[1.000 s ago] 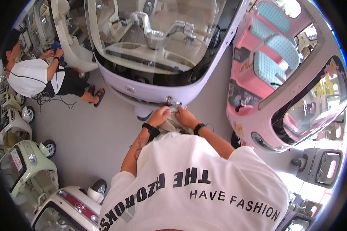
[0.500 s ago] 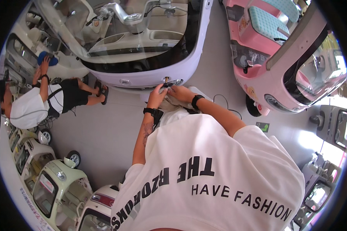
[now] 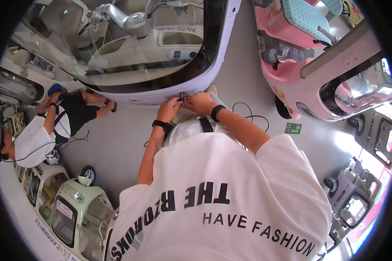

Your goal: Wipe down and inspect the latch of a small enclosed electric vehicle.

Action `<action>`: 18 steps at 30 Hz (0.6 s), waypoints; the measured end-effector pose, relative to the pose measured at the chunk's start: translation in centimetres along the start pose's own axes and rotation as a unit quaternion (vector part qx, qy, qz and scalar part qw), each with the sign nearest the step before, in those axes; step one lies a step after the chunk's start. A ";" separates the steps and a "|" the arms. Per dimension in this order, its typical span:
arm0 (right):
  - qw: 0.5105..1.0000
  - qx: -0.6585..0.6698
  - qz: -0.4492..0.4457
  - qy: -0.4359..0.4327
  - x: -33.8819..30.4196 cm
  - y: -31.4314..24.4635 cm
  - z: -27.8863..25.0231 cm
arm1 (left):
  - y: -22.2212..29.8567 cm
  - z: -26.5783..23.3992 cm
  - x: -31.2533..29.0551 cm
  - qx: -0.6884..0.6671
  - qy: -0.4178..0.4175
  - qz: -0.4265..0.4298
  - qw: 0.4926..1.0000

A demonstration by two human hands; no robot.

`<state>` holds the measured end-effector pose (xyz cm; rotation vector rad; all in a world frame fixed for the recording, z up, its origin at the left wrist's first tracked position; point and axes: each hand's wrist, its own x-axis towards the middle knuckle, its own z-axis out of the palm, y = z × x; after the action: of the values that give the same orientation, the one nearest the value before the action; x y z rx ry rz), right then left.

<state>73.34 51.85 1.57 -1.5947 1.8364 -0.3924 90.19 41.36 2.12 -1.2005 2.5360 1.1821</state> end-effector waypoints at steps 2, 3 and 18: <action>0.997 -0.004 -0.007 0.075 -0.3 -0.3 0.8 | -1.4 -0.4 0.2 -0.066 -0.022 0.041 0.997; 0.997 -0.007 -0.001 0.078 -0.4 -0.5 0.9 | -1.6 -0.5 0.5 -0.067 -0.025 0.048 0.996; 0.969 -0.018 0.177 0.171 -2.3 -4.6 5.9 | -3.4 -0.6 1.4 0.075 -0.019 0.208 0.975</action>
<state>80.76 54.29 0.70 -1.2387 2.3509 -0.4947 91.70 38.80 -0.03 -0.6231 2.8718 1.0399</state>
